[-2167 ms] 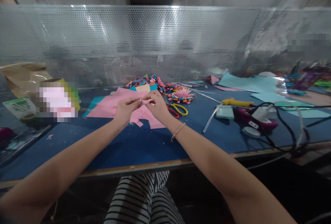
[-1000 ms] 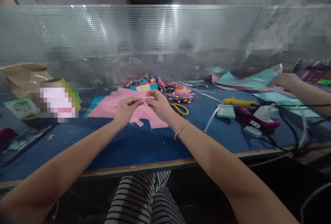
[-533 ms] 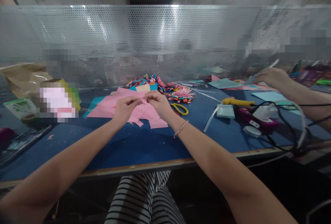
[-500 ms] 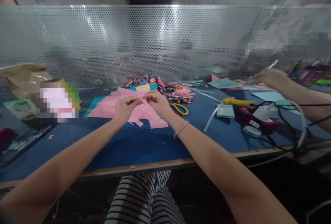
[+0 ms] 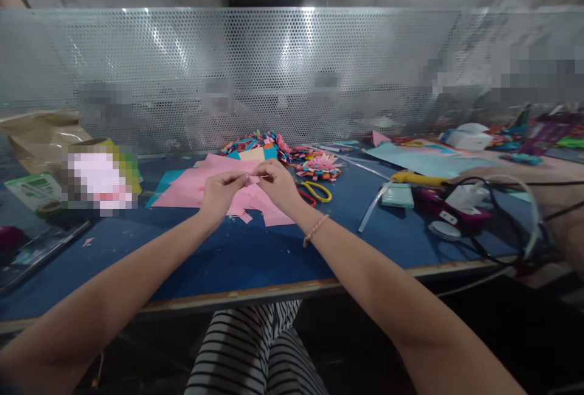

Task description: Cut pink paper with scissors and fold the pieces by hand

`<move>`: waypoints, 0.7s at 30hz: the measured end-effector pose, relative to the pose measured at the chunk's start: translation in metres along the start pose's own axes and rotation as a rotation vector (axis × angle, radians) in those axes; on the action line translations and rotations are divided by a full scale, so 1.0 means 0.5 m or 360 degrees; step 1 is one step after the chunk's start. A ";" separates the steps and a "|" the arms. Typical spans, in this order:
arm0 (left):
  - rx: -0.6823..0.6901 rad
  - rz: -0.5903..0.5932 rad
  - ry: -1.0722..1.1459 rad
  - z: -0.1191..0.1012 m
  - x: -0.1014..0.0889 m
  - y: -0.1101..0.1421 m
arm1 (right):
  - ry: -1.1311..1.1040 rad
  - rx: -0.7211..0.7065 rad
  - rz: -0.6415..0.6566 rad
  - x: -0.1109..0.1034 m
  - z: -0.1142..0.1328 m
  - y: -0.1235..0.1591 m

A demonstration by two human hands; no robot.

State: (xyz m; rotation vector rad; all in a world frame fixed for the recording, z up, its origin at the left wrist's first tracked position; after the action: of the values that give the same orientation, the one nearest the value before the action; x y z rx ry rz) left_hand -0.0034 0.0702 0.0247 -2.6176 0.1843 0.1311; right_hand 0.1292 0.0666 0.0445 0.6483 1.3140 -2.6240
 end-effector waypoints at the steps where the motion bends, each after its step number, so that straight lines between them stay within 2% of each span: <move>1: 0.0004 0.0000 0.0020 0.001 0.001 0.001 | 0.0001 0.0003 0.0001 0.000 -0.001 0.000; 13: -0.0013 -0.0027 0.0180 0.011 0.002 0.000 | 0.0097 0.0098 0.0098 0.011 -0.008 -0.001; 21: 0.0007 -0.0070 0.0151 0.017 -0.009 -0.010 | 0.0014 0.0357 0.0217 0.024 -0.050 -0.002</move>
State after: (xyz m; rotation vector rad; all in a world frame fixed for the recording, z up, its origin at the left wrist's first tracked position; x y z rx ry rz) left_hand -0.0078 0.0794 0.0203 -2.6233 0.1593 -0.0086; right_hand 0.1261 0.0876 0.0269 0.7517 0.9479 -2.6792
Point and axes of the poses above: each hand's wrist, its own y-axis away from the middle knuckle, its own x-axis out of the palm, z = x × y, the point moved 7 cm from there along -y, towards the middle knuckle, and after that the axes turned 11 degrees about z, right-handed, at the moved point
